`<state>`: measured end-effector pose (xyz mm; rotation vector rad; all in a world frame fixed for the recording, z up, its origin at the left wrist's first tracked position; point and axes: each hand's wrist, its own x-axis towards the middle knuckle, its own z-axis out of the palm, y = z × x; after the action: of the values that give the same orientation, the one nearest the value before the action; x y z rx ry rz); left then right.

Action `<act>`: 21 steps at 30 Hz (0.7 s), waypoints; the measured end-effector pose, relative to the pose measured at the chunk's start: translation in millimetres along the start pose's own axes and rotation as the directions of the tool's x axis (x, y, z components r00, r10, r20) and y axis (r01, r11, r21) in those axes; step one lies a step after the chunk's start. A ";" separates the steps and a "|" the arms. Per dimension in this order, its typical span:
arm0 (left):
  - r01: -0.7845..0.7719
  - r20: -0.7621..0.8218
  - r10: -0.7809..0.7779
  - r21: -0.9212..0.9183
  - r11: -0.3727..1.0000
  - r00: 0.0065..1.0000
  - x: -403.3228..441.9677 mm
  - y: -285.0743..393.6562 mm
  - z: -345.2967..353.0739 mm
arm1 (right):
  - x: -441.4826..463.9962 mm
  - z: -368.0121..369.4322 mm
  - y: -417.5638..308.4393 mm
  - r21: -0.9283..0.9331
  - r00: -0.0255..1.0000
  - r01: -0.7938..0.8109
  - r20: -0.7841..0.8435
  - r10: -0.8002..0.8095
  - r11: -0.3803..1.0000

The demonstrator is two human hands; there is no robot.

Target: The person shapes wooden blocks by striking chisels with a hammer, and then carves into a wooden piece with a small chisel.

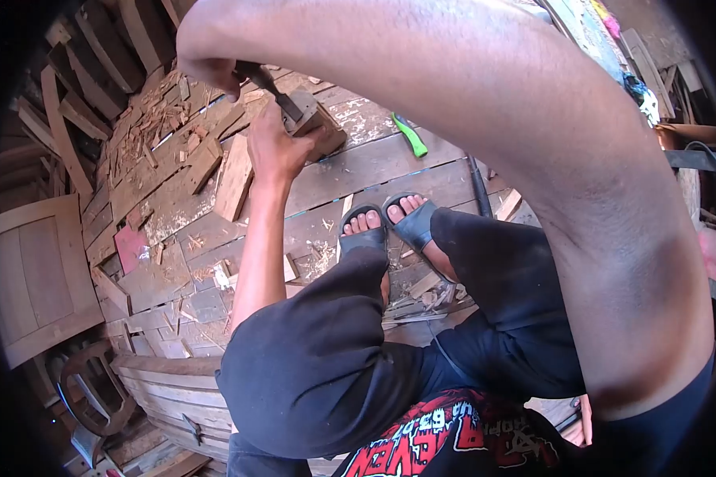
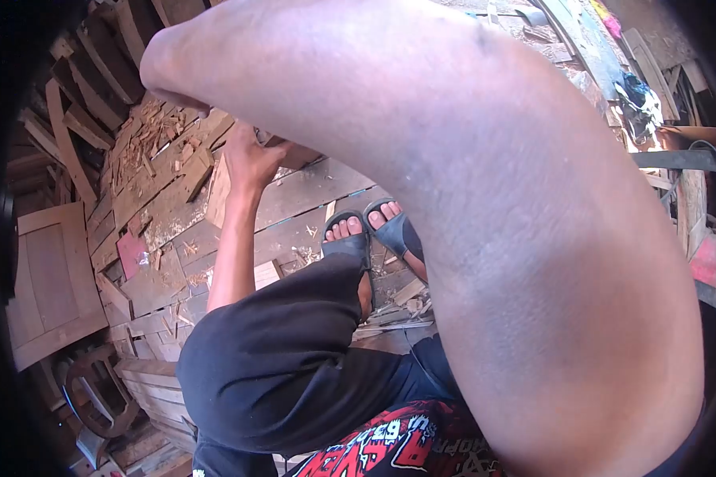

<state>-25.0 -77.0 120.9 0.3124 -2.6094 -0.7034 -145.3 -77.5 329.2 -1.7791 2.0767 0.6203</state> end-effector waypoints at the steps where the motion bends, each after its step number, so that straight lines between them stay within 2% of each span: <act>1: 0.009 0.007 -0.009 0.000 1.000 1.000 1.0 1.8 1.3 | 0.8 0.6 1.2 -0.005 1.000 0.003 -0.008 -0.003 1.000; 5: -0.012 0.015 0.012 0.012 1.000 1.000 2.7 0.8 2.8 | 3.7 3.6 1.0 -0.005 1.000 0.013 -0.012 -0.013 1.000; 8: 0.088 -0.006 -0.089 -0.035 0.995 0.996 2.0 4.1 4.1 | 0.7 5.4 1.2 -0.002 1.000 0.019 -0.014 -0.019 1.000; 11: 0.027 -0.025 -0.027 -0.012 1.000 0.999 1.1 0.6 6.9 | -3.2 7.1 0.6 0.003 0.999 0.034 -0.014 -0.034 0.999; 17: 0.092 -0.009 -0.092 0.054 0.994 0.996 0.6 2.1 8.3 | -3.9 1.9 3.9 -0.001 0.999 0.049 -0.019 -0.049 0.999; 21: 0.117 0.028 -0.116 -0.054 0.992 0.993 -7.9 7.5 5.9 | -0.4 8.8 3.9 -0.027 0.997 0.069 -0.026 -0.070 0.997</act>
<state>-21.4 -65.6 117.5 0.4446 -2.6066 -0.8219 -149.3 -72.1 322.4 -1.8753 2.0234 0.6093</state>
